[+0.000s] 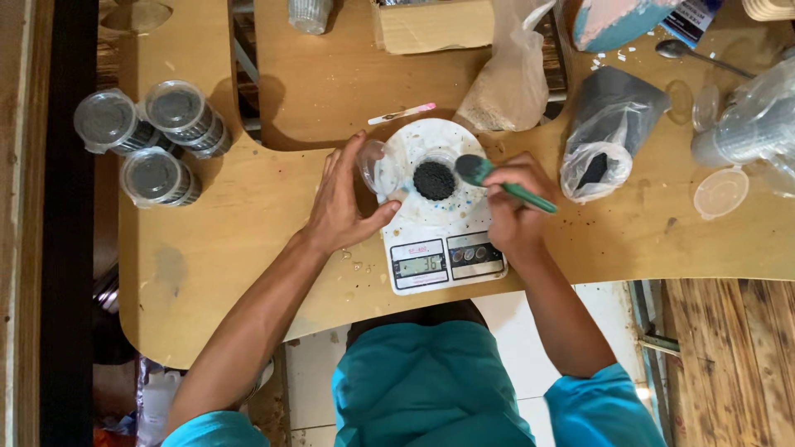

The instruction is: The person scoops a dark granular substance from a plastic bag into a small plastic container placed on a digital scale. They repeatedly add and remove small amounts to reach a target weight, then set the filled container aside and repeat the process with a new container.

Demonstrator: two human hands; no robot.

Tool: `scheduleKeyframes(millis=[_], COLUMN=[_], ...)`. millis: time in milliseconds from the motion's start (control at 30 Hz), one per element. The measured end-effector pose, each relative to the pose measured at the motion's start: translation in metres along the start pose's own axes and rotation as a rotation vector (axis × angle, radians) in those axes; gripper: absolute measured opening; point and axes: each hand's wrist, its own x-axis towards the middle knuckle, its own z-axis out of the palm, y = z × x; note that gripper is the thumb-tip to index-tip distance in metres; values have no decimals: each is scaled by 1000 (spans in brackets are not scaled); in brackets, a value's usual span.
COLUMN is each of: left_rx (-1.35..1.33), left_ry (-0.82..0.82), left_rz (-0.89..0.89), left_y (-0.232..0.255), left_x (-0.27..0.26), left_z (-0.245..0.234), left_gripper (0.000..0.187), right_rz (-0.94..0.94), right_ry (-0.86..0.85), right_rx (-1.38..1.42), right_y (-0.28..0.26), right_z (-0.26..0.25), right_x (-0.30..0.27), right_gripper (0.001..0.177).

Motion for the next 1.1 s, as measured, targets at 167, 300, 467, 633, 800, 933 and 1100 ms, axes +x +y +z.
scheduleKeyframes(millis=[167,300,467,633,800,933,1100], left_rx=[6,10,0,15,15,34,121], left_ry=[-19,-29,-29,-33,-35,-39,-118], left_rz=[-7,-20,-39,-41,-49,-38,-122], left_y=[2,1,4,2,1,-3,8], left_x=[-1,-1,1,-1,-2,-5,-3], left_z=[0,0,-1,-1,0,1,2], left_gripper=[85,84,85,85,83,83,78], right_rz=[-135,-308,-420,-318,-177,-49,122], right_ry=[-247,-352,-312,-202,-13,163,383], right_rx=[-76,-199,-263,-181,-248,-202,-299], right_y=[20,-7,-1,17,17,42,43], right_z=[6,13,10,-3,-34,-81,-116], right_x=[-6,9,5,-4,11,7,-5], right_gripper=[13,14,16,17,18,19,12])
